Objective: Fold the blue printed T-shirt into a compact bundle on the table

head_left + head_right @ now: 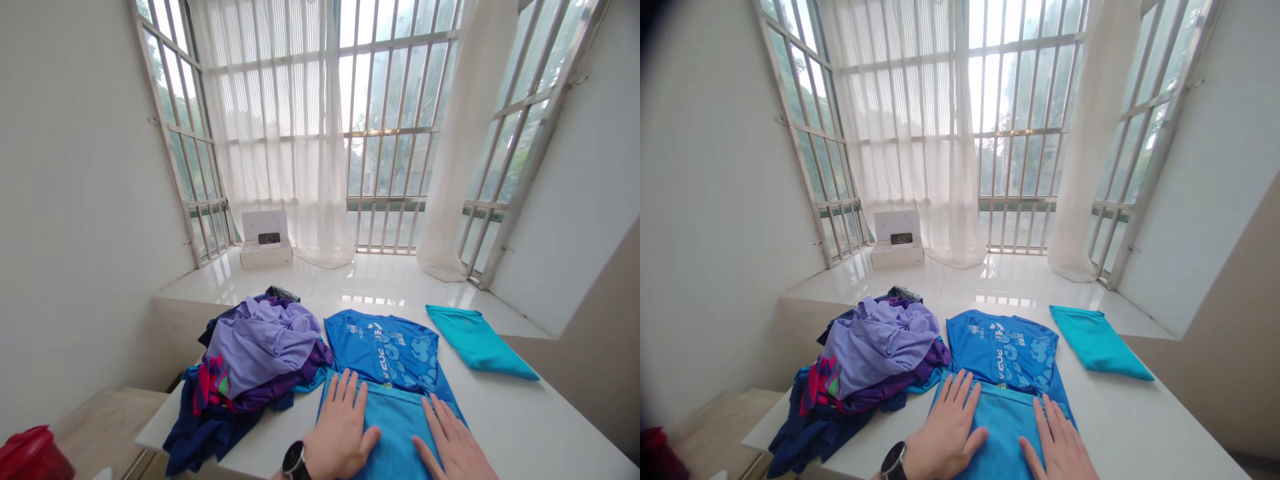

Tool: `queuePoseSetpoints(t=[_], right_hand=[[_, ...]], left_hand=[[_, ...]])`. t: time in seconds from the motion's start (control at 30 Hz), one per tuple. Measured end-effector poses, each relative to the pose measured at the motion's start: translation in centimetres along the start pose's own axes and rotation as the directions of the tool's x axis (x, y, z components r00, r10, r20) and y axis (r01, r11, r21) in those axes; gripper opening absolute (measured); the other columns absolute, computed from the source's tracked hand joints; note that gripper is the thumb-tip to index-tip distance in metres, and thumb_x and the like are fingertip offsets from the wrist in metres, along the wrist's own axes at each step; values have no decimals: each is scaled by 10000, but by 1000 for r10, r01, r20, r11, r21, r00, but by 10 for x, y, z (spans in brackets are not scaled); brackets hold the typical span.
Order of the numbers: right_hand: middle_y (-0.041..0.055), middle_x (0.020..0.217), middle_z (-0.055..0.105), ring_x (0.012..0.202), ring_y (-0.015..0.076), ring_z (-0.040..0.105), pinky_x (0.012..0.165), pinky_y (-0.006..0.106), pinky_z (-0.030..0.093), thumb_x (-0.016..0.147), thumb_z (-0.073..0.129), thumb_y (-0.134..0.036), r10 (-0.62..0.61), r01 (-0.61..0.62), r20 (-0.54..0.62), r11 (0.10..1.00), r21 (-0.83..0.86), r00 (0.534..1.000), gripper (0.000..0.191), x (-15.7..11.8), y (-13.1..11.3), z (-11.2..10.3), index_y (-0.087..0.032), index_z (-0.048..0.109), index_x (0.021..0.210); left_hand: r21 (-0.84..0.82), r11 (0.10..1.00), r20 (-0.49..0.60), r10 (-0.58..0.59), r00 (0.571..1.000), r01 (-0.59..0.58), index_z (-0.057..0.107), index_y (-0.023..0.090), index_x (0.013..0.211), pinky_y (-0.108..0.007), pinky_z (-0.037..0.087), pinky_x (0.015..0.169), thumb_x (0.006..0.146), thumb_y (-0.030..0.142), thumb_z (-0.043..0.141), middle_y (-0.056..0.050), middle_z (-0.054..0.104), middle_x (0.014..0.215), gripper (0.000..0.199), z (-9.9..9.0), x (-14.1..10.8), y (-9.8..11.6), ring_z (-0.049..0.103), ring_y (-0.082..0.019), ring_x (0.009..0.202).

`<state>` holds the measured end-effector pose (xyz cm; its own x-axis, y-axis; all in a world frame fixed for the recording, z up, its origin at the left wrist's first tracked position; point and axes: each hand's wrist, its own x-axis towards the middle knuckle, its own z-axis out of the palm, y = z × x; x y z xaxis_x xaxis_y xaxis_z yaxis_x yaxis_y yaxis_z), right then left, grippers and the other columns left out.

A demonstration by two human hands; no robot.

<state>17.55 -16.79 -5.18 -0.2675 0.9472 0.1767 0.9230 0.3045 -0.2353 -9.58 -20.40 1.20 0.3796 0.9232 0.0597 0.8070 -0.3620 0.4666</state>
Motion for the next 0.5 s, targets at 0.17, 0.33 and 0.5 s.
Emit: queuePoseSetpoints(t=[0.17,0.33,0.5], right_hand=[[109,1597,346,1477,323,317,1213,522,309,895,365,-699,48,-45,58,998,-40,997,840,19,1,-4,-135,420,1514],[122,1606,344,1488,307,298,1225,515,283,914,369,-666,47,-46,37,998,-30,998,809,48,6,-6,-136,400,1524],[116,1612,330,1488,306,302,1213,503,313,944,352,-611,-46,46,-44,999,7,998,741,44,13,-8,-130,444,1501]], left_hand=[[-20,1000,-12,8,1000,-9,252,174,1590,-545,32,1251,1005,632,315,-138,138,1663,745,-5,17,-8,59,-314,1541],[25,1000,-54,-13,998,15,296,159,1576,-542,55,1252,1004,656,271,-151,202,1650,758,-9,43,-13,124,-318,1533],[33,999,-53,-23,998,25,235,122,1589,-537,84,1253,998,649,320,-156,123,1664,796,-8,40,-18,77,-335,1536]])
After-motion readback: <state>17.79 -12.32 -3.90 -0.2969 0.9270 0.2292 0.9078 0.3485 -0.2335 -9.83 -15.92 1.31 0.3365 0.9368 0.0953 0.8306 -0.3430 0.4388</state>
